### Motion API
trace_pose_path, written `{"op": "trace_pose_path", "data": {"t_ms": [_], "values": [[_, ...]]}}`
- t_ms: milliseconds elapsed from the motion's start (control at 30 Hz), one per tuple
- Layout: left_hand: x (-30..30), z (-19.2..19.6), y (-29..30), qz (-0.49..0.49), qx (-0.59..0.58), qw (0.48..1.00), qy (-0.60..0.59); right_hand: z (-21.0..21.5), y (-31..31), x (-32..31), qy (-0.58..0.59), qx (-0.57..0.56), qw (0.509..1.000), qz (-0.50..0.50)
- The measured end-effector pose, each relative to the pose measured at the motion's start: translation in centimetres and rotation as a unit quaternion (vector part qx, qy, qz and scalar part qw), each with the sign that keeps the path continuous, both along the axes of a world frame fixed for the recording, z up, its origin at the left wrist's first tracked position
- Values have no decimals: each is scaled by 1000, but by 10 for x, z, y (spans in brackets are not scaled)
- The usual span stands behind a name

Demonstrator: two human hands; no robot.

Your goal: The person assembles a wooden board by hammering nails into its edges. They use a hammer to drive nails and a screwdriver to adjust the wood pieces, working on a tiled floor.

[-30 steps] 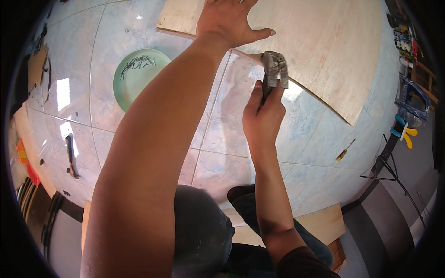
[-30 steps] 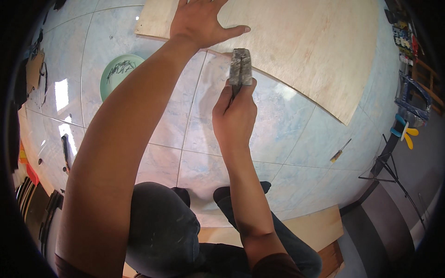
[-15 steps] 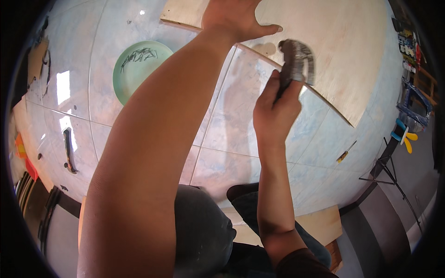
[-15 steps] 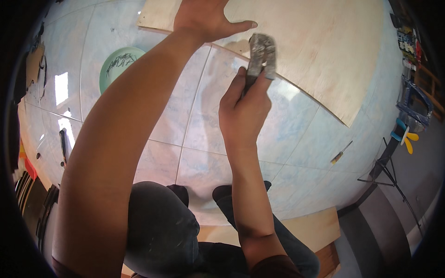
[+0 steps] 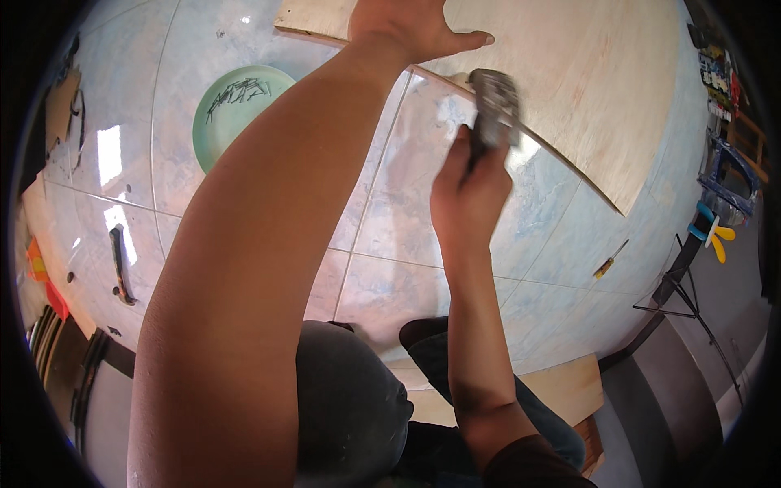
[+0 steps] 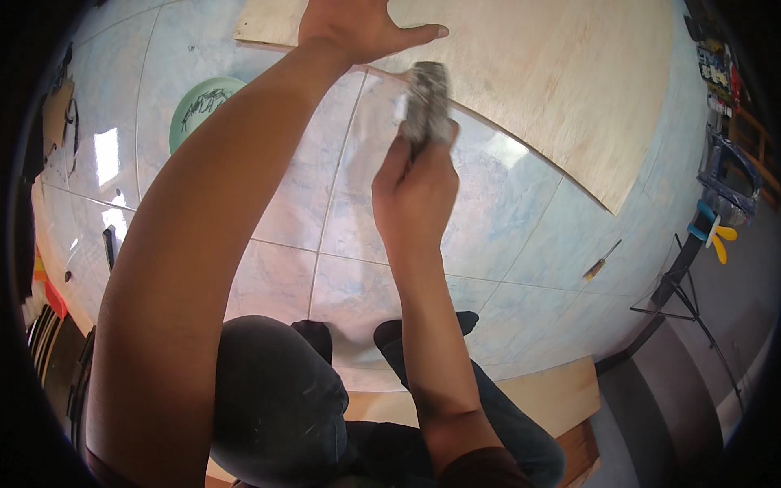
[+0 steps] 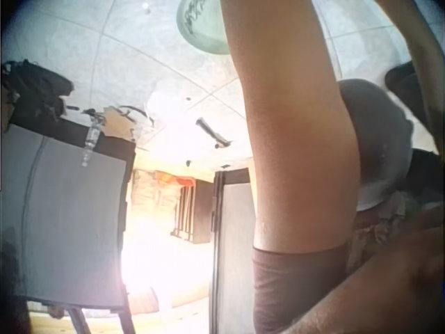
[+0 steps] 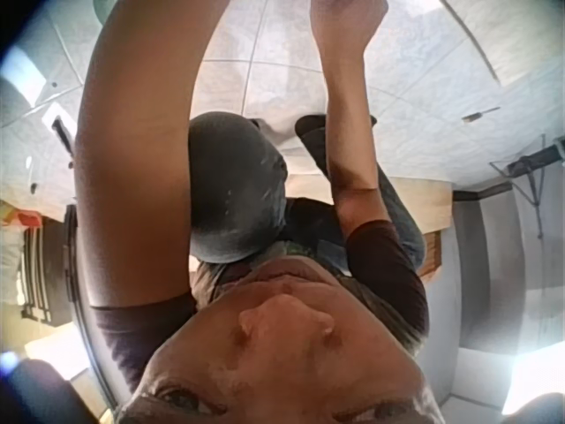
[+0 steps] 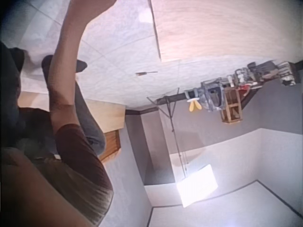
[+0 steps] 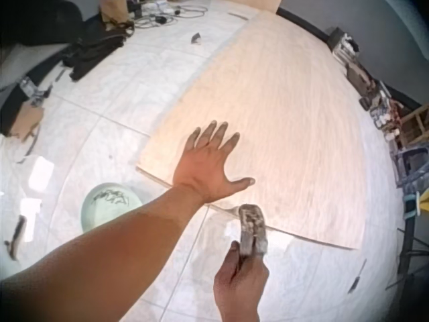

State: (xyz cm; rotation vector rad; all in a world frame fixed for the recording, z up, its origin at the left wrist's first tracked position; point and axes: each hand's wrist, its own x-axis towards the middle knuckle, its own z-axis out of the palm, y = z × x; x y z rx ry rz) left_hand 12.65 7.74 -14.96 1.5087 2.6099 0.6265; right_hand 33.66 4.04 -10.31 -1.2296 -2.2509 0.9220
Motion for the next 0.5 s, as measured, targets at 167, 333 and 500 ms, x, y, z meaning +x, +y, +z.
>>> {"op": "trace_pose_path", "data": {"t_ms": [167,333,500], "values": [[0,-4,0,1,6,1000,0,3,10,0,-1,-72,996,-56],[1,-2,3,-3,-28,999,-14,20,29,35,33,-131,981,-136],[3,11,1,-17,-32,999,8,9,15,67,44,2,980,-195]]}}
